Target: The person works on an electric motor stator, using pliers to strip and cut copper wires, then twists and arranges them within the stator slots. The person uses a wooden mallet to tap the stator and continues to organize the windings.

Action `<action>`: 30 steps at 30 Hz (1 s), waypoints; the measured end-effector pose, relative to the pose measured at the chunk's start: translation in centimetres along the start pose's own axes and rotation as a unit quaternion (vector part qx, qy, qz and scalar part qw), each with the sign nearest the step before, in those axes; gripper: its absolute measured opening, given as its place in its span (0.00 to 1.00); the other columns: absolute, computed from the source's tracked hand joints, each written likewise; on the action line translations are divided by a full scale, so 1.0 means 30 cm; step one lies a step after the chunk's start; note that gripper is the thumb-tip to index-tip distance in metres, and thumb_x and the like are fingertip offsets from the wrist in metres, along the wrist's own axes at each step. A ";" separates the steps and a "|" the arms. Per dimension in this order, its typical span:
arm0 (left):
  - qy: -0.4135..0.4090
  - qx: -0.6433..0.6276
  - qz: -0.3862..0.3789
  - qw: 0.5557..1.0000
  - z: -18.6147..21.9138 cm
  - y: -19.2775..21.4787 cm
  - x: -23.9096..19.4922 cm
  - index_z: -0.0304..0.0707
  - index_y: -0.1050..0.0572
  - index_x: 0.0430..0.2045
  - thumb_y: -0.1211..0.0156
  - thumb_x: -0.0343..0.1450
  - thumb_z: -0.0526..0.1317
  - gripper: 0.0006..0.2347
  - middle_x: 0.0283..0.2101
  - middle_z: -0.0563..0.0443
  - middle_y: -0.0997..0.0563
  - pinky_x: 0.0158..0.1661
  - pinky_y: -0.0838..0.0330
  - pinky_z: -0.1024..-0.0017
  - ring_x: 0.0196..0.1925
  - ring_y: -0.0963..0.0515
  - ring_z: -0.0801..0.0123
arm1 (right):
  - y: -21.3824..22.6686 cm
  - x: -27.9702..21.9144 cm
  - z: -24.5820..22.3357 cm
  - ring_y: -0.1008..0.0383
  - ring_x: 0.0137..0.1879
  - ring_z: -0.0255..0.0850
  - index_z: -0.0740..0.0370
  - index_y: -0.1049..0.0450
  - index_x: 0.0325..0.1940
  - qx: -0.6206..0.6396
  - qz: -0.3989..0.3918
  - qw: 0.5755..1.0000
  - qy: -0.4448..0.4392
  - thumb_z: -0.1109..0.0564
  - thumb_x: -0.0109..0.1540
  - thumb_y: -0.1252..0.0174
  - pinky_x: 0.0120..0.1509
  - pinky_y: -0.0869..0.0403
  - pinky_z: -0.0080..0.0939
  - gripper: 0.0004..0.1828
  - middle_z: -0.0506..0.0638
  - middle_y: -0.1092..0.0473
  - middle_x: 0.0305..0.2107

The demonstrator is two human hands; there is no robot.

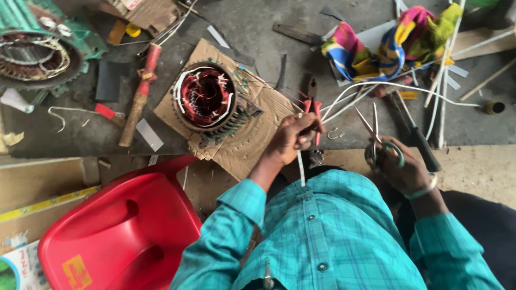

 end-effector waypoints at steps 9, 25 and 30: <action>0.060 0.014 -0.009 0.998 -0.052 0.046 -0.103 0.31 0.21 0.26 0.41 0.76 0.55 0.21 0.20 0.60 0.32 0.19 0.51 0.83 0.19 0.40 0.85 | 0.051 0.201 -0.010 0.25 0.48 0.42 0.67 0.34 0.71 -0.007 -0.004 1.000 0.021 0.55 0.68 0.41 0.45 0.29 0.38 0.28 0.51 0.28 0.45; -0.035 0.292 0.137 0.946 -0.066 0.044 0.171 0.33 0.18 0.33 0.37 0.68 0.44 0.11 0.29 0.54 0.17 0.25 0.31 0.74 0.26 0.24 0.77 | -0.172 0.165 -0.099 0.33 0.42 0.29 0.65 0.30 0.68 -0.350 -0.054 0.931 0.089 0.59 0.62 0.36 0.45 0.30 0.29 0.29 0.44 0.38 0.40; -0.082 0.289 0.129 0.945 -0.104 0.035 0.215 0.31 0.18 0.27 0.37 0.66 0.36 0.06 0.25 0.54 0.19 0.28 0.29 0.76 0.25 0.24 0.80 | -0.169 0.156 -0.097 0.34 0.41 0.30 0.65 0.29 0.67 -0.404 -0.035 0.908 0.101 0.59 0.62 0.36 0.42 0.32 0.30 0.29 0.44 0.37 0.41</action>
Point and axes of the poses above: each hand's wrist, its own x-axis towards the middle knuckle, its own y-axis out of the back of the hand, z = x × y, the point moved 7 cm from there along x, towards the middle knuckle
